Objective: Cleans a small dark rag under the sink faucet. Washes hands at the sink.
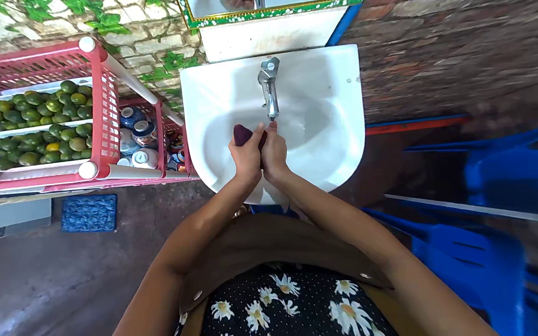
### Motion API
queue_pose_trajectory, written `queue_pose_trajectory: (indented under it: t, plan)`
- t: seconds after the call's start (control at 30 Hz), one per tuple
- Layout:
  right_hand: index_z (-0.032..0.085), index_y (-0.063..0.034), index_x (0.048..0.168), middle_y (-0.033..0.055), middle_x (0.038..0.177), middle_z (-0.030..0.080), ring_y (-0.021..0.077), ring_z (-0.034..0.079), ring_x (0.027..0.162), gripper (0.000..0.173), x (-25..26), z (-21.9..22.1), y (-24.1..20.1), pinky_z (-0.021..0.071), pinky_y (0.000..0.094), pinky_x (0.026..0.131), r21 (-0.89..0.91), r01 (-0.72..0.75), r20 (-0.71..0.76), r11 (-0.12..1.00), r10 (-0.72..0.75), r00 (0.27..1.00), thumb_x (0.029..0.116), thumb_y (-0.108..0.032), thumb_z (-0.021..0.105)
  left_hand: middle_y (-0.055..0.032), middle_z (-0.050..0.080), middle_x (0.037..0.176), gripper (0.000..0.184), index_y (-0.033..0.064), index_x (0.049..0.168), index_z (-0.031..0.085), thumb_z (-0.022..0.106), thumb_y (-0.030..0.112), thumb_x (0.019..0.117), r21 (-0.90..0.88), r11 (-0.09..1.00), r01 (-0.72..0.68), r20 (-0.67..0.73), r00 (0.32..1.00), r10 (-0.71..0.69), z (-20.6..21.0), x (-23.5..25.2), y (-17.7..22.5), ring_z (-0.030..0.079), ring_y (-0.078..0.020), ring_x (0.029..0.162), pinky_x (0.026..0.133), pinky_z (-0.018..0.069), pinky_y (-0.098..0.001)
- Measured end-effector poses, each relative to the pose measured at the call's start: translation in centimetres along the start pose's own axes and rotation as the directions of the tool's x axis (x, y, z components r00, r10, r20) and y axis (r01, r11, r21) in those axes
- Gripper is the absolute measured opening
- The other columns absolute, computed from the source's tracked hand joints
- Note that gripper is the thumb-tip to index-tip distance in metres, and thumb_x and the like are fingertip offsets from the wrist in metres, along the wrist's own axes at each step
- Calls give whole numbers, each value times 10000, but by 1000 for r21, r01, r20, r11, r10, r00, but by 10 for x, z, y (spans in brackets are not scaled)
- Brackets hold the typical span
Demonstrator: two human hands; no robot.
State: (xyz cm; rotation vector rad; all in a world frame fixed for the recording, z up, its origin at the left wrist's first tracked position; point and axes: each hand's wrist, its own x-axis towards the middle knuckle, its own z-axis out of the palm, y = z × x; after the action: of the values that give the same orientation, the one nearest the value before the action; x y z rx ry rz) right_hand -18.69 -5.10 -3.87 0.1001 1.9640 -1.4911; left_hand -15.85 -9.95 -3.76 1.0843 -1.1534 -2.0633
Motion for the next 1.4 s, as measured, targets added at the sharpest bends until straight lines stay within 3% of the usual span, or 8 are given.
queue_pose_trajectory:
  t: [0.13, 0.3, 0.4, 0.53, 1.0, 1.2, 1.3, 1.4]
  plan:
    - [621, -13, 1028, 172, 883, 584, 278, 581, 795, 865, 9, -8, 5, 483, 475, 669, -12, -33, 56, 999, 34, 998, 1028, -699, 93, -105, 682, 841, 140, 5, 1020, 605, 705, 39, 927, -72, 977, 199, -90, 975, -205, 11, 9, -1, 677, -172, 763, 709, 580, -348]
    - [409, -6, 1477, 245, 1405, 538, 348, 560, 1258, 652, 30, -56, 5, 478, 537, 1025, -31, -86, 175, 996, 90, 980, 1105, -524, 273, -174, 671, 1086, 412, 2, 1320, 525, 677, 198, 991, 44, 912, 409, 9, 912, -410, 16, 31, -6, 676, -249, 956, 843, 578, -433]
    - [481, 72, 1394, 286, 1352, 549, 374, 568, 1222, 447, 40, -85, -25, 480, 520, 1010, -276, 259, 71, 926, -249, 966, 1072, -238, 502, -164, 672, 1041, 372, 17, 1304, 538, 666, 179, 995, 150, 896, 419, 68, 899, -432, 21, 41, -6, 677, -242, 898, 795, 579, -431]
    - [533, 16, 1411, 271, 1285, 607, 405, 633, 1127, 558, 45, -85, -97, 512, 556, 950, -635, 552, 200, 541, -576, 793, 1047, -407, 552, -136, 684, 1028, 386, 55, 1315, 553, 663, 232, 990, 293, 819, 494, 144, 824, -549, 24, 53, -9, 681, -222, 870, 756, 585, -414]
    - [643, -25, 1287, 292, 1247, 572, 463, 583, 1178, 286, 82, -44, -142, 498, 531, 991, -754, 657, 584, 24, -434, 686, 1007, -82, 619, -145, 671, 1020, 316, 22, 1264, 579, 596, 214, 1014, 458, 756, 467, 133, 805, -578, 16, 73, -12, 669, -229, 871, 762, 575, -421]
    - [499, 6, 1398, 254, 1188, 644, 419, 660, 1059, 445, 76, -83, -117, 524, 595, 911, -676, 637, 450, 369, -478, 754, 1048, -256, 582, -102, 672, 999, 276, 24, 1271, 594, 545, 171, 1042, 452, 797, 401, 240, 806, -542, 13, 69, -12, 653, -167, 838, 748, 565, -359]
    - [516, 50, 1336, 276, 1209, 638, 407, 668, 1064, 397, 56, -96, -65, 539, 581, 904, -550, 293, 259, 782, -174, 950, 1096, -261, 461, -103, 673, 993, 271, 11, 1254, 590, 549, 173, 1041, 417, 816, 400, 234, 820, -522, 11, 64, -7, 659, -175, 841, 758, 571, -373]
    - [336, -96, 1540, 253, 1489, 444, 427, 533, 1264, 658, 40, -78, -12, 502, 571, 951, -93, -297, 214, 950, 310, 926, 1075, -559, 385, -119, 659, 960, 246, -1, 1205, 601, 560, 171, 1034, 391, 863, 321, 152, 902, -405, 11, 56, -12, 644, -195, 837, 758, 555, -402]
